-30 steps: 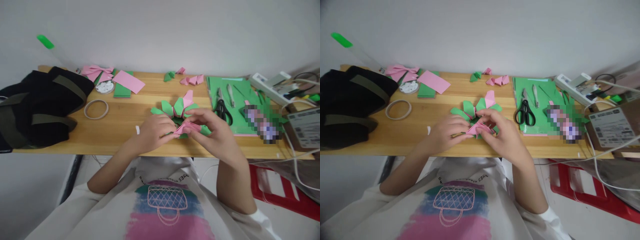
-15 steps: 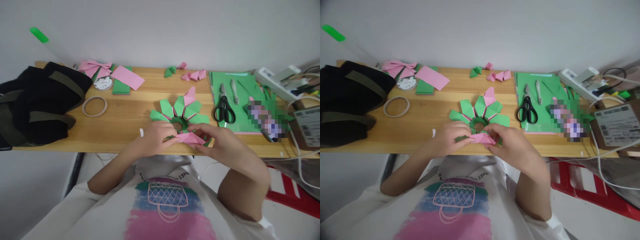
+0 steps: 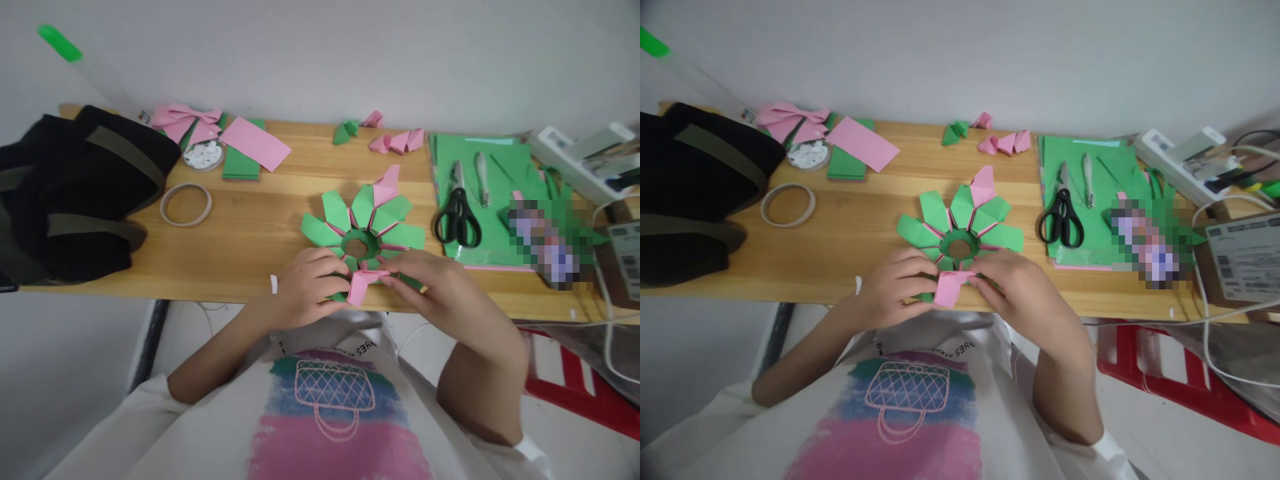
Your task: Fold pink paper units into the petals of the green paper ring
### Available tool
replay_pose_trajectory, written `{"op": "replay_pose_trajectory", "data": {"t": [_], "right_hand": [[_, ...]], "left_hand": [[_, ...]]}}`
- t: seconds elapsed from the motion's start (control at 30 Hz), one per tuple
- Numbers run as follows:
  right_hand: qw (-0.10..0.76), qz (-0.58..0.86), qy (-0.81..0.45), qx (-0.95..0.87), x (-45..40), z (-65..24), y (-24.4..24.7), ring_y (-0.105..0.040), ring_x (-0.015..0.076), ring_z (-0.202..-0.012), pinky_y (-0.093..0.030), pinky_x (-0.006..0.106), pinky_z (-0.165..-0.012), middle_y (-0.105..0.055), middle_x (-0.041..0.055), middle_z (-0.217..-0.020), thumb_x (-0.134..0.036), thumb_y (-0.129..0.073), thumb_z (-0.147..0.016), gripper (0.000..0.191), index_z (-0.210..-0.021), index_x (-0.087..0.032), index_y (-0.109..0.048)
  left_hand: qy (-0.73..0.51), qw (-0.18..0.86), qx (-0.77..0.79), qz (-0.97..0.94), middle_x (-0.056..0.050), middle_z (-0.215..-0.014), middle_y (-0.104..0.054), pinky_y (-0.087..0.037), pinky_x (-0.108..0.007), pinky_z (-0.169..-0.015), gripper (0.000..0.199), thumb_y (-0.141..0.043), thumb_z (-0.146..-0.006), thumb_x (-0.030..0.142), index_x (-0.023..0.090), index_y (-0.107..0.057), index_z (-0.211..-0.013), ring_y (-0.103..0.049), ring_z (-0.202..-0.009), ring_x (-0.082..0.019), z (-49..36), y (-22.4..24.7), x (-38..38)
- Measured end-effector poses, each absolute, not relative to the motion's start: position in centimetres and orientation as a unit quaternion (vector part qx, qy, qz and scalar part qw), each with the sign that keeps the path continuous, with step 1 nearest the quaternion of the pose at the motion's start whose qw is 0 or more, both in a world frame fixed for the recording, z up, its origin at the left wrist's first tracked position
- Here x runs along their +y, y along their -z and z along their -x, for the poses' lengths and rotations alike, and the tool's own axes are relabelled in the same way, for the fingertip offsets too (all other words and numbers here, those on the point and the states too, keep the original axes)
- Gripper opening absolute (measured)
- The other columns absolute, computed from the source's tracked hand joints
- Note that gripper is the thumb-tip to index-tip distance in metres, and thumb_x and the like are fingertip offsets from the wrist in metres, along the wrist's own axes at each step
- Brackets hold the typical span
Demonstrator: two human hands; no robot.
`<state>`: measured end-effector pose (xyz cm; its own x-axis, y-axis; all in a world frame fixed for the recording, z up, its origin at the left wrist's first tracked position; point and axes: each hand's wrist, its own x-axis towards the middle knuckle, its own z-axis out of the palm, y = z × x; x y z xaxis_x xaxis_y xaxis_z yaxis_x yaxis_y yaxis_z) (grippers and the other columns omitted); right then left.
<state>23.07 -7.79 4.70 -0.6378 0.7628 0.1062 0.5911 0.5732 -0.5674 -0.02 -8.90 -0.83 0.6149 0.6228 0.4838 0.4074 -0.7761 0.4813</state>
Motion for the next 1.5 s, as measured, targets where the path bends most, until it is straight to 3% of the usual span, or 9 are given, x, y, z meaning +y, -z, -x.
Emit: {"op": "replay_pose_trajectory", "data": {"t": [0.13,0.27,0.37,0.5,0.63,0.83,1.23,1.33,1.5], "right_hand": [[0.189,0.402,-0.261,-0.857,-6.5,-23.0,-3.7,-0.067,0.0175,-0.077,-0.051,0.029,-0.066,-0.073,0.0048,-0.087,-0.023,-0.056,-0.092,0.011,-0.093,-0.019,-0.066],[0.188,0.401,-0.255,-0.860,-6.0,-23.5,-3.2,-0.065,0.0191,-0.078,-0.051,0.032,-0.069,-0.072,0.0050,-0.084,-0.030,-0.060,-0.090,0.012,-0.091,-0.020,-0.066],[0.180,0.388,-0.257,-0.867,-6.1,-24.3,-3.4,-0.066,0.0223,-0.088,-0.053,0.035,-0.074,-0.072,0.0075,-0.093,-0.034,-0.063,-0.087,0.017,-0.096,-0.020,-0.067],[0.182,0.355,-0.261,-0.879,-6.3,-24.9,-3.6,-0.066,0.0241,-0.099,-0.054,0.039,-0.082,-0.071,0.0093,-0.103,-0.026,-0.061,-0.088,0.012,-0.095,-0.020,-0.069],[0.191,0.356,-0.258,-0.878,-6.3,-24.7,-3.4,-0.066,0.0233,-0.098,-0.053,0.038,-0.082,-0.072,0.0080,-0.099,-0.022,-0.059,-0.090,0.010,-0.091,-0.020,-0.069],[0.184,0.390,-0.235,-0.871,-6.0,-24.1,-2.5,-0.066,0.0238,-0.089,-0.052,0.038,-0.078,-0.072,0.0074,-0.093,-0.023,-0.062,-0.087,0.015,-0.101,-0.018,-0.065],[0.188,0.397,-0.192,-0.877,-7.1,-23.0,-1.7,-0.059,0.0253,-0.100,-0.046,0.042,-0.085,-0.067,0.0099,-0.107,-0.020,-0.052,-0.091,0.023,-0.112,-0.021,-0.060],[0.197,0.418,-0.146,-0.875,-7.9,-22.9,-1.5,-0.057,0.0260,-0.101,-0.044,0.041,-0.083,-0.065,0.0105,-0.108,-0.018,-0.052,-0.090,0.019,-0.107,-0.021,-0.061],[0.197,0.413,-0.101,-0.883,-9.0,-22.7,-1.1,-0.057,0.0233,-0.088,-0.039,0.036,-0.072,-0.068,0.0078,-0.091,-0.017,-0.049,-0.093,0.013,-0.092,-0.019,-0.062]], "left_hand": [[-0.339,0.162,0.301,-0.877,-0.005,-0.090,-0.069,-0.049,-0.032,-0.080,0.012,-0.057,-0.083,0.010,0.018,-0.066,-0.087,-0.059,-0.089,-0.018,0.2,1.0,-8.9],[-0.352,0.163,0.299,-0.872,-0.006,-0.091,-0.070,-0.051,-0.033,-0.079,0.015,-0.055,-0.085,0.010,0.017,-0.066,-0.092,-0.059,-0.087,-0.018,0.3,1.1,-8.9],[-0.355,0.174,0.296,-0.870,-0.005,-0.090,-0.071,-0.051,-0.033,-0.079,0.015,-0.053,-0.088,0.011,0.017,-0.067,-0.092,-0.060,-0.087,-0.017,0.2,1.2,-8.8],[-0.348,0.188,0.289,-0.872,-0.004,-0.091,-0.071,-0.051,-0.034,-0.081,0.017,-0.054,-0.088,0.010,0.017,-0.067,-0.095,-0.061,-0.088,-0.017,0.2,1.1,-8.8],[-0.338,0.190,0.291,-0.875,-0.006,-0.093,-0.070,-0.052,-0.034,-0.080,0.017,-0.053,-0.087,0.007,0.016,-0.068,-0.088,-0.059,-0.089,-0.017,0.4,0.9,-8.8],[-0.331,0.178,0.294,-0.879,-0.005,-0.091,-0.068,-0.052,-0.032,-0.079,0.024,-0.050,-0.086,0.006,0.020,-0.070,-0.089,-0.056,-0.091,-0.017,0.4,0.8,-8.9],[-0.310,0.201,0.310,-0.876,-0.006,-0.097,-0.069,-0.051,-0.034,-0.082,0.020,-0.051,-0.088,0.009,0.018,-0.068,-0.091,-0.058,-0.092,-0.018,0.1,0.4,-8.7],[-0.302,0.209,0.316,-0.875,-0.007,-0.098,-0.068,-0.051,-0.036,-0.082,0.018,-0.052,-0.086,0.010,0.017,-0.067,-0.091,-0.058,-0.092,-0.019,0.0,0.3,-8.7],[-0.310,0.220,0.311,-0.871,-0.007,-0.097,-0.067,-0.050,-0.036,-0.080,0.016,-0.053,-0.084,0.010,0.017,-0.066,-0.089,-0.058,-0.089,-0.019,-0.2,0.3,-8.6]]}}
